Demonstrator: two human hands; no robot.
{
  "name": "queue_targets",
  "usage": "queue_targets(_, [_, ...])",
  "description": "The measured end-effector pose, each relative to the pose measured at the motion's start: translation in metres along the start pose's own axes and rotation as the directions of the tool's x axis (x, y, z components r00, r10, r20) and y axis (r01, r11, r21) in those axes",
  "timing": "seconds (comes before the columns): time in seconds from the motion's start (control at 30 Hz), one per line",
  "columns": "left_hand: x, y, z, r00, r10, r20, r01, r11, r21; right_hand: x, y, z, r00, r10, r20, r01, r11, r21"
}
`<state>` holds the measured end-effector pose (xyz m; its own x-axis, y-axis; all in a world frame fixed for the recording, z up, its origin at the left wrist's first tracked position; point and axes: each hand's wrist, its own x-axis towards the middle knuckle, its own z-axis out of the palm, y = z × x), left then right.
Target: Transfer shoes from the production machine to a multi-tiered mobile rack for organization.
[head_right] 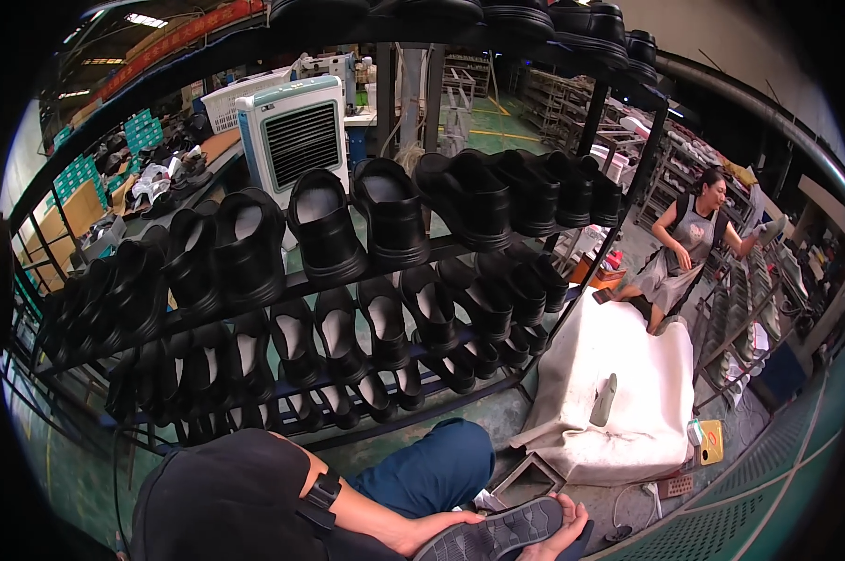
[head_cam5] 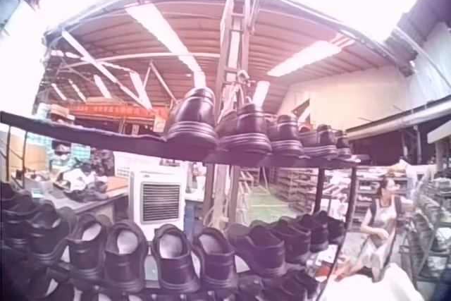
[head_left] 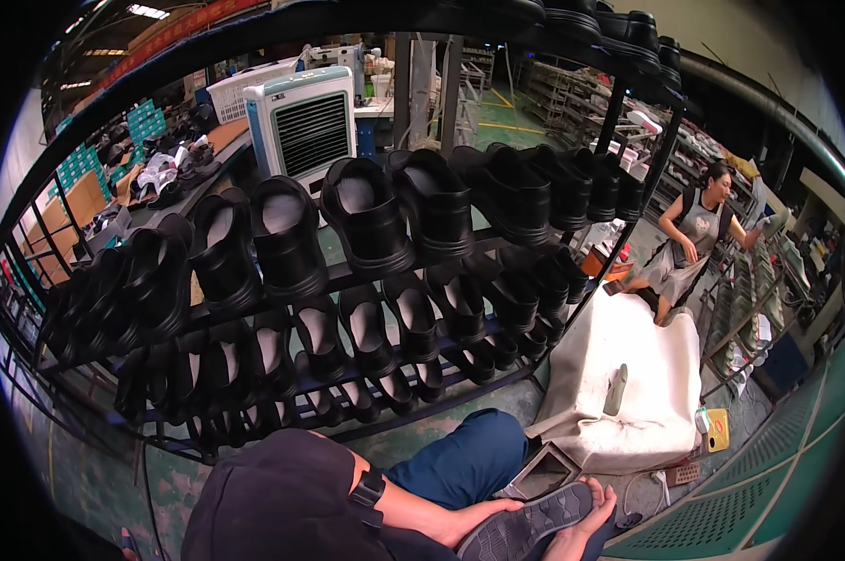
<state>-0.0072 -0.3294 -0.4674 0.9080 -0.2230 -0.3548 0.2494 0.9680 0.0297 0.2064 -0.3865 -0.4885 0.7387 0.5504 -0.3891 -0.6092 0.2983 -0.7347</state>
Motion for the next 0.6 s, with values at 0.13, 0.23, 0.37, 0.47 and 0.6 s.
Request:
queue_targets(0.13, [-0.008, -0.005, 0.018, 0.997, 0.060, 0.048, -0.062, 0.997, 0.041, 0.003, 0.006, 0.003, 0.976, -0.214, -0.049, 0.210, 0.974, -0.085])
queue_targets(0.23, [-0.005, -0.027, 0.012, 0.992, 0.101, 0.081, -0.108, 0.991, 0.084, 0.019, 0.013, 0.000, 1.000, -0.020, -0.019, 0.018, 0.997, -0.068])
queue_targets(0.37, [-0.013, -0.016, 0.045, 0.982, 0.145, 0.123, -0.157, 0.983, 0.099, -0.041, -0.003, 0.051, 0.907, -0.420, 0.034, 0.421, 0.899, -0.119])
queue_targets(0.47, [-0.033, -0.022, 0.055, 0.966, 0.202, 0.164, -0.225, 0.964, 0.140, -0.016, -0.006, 0.016, 0.972, -0.236, 0.011, 0.230, 0.935, -0.269])
queue_targets(0.6, [-0.051, -0.025, 0.076, 0.944, 0.240, 0.226, -0.281, 0.944, 0.173, 0.014, -0.029, 0.022, 0.976, -0.097, 0.197, 0.153, 0.943, -0.295])
